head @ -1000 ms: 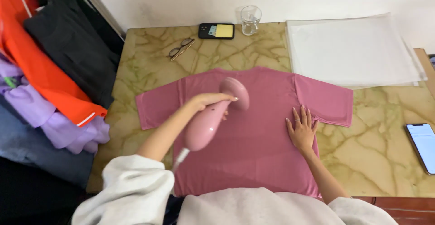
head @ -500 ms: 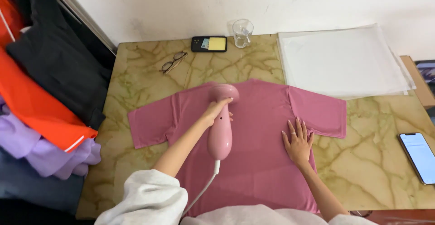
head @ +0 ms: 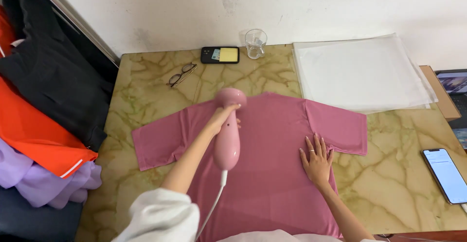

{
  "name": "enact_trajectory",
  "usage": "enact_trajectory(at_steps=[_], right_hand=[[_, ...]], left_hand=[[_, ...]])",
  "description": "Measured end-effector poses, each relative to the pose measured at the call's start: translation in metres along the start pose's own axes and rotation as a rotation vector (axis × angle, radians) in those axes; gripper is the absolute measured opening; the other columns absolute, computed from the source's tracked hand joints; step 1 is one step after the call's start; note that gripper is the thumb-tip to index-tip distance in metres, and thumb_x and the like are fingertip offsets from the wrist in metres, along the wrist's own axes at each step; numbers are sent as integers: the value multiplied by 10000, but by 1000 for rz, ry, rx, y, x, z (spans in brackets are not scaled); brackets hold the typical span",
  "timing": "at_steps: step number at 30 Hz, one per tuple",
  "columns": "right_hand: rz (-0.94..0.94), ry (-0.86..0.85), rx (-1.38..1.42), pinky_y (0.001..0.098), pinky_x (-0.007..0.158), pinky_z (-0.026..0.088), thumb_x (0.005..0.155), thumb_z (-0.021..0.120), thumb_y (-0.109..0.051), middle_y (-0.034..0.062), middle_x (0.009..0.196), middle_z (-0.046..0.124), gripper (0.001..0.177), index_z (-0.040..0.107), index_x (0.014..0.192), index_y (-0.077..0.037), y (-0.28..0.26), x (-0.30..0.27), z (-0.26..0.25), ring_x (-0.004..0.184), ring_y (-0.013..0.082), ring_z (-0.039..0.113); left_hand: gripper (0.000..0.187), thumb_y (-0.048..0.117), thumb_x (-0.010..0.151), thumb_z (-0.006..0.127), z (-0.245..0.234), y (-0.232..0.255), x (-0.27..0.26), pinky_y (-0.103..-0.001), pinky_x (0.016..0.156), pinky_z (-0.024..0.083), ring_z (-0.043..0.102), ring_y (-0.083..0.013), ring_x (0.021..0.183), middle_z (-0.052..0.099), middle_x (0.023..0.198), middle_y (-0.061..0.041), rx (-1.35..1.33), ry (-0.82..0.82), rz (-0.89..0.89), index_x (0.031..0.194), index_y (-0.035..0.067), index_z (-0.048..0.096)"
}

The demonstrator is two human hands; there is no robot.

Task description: Using a handheld steamer to remove wrinkles from a pink t-shirt and then folding it on a table.

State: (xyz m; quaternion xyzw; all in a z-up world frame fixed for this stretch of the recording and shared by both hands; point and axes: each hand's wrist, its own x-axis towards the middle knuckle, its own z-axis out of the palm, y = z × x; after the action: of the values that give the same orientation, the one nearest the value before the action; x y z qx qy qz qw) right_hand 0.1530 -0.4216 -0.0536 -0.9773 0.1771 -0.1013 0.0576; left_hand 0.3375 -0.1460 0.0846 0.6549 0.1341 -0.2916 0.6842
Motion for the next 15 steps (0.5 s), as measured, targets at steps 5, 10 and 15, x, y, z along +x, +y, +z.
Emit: enact_trajectory(at_steps=[5,10,15], right_hand=[[-5,-3,12,525,1049,179,879,345,-471,-39,1440,245,462,333,1320,-332,-2,-1,-3,1342,168,195],[1,-3,15,526,1050,184,884,351,-470,-37,1435,266,452,352,1313,-329,-1,-1,-1,1340,171,206],[-11,32,8,539,1047,198,880,358,-457,-30,1435,285,446,370,1306,-324,-1,-1,1,1344,181,226]], left_hand=[[685,310,645,729,-13,-10,-56,-437,456,509,619,-387,579,587,783,-330,-15,-13,-109,1061,-137,418],[685,300,641,748,-28,-26,-63,-438,454,526,626,-382,561,595,779,-321,-87,64,-183,1065,-111,402],[733,344,657,743,-42,-31,-27,-406,468,538,630,-364,587,590,816,-319,-137,155,-60,1119,-98,385]])
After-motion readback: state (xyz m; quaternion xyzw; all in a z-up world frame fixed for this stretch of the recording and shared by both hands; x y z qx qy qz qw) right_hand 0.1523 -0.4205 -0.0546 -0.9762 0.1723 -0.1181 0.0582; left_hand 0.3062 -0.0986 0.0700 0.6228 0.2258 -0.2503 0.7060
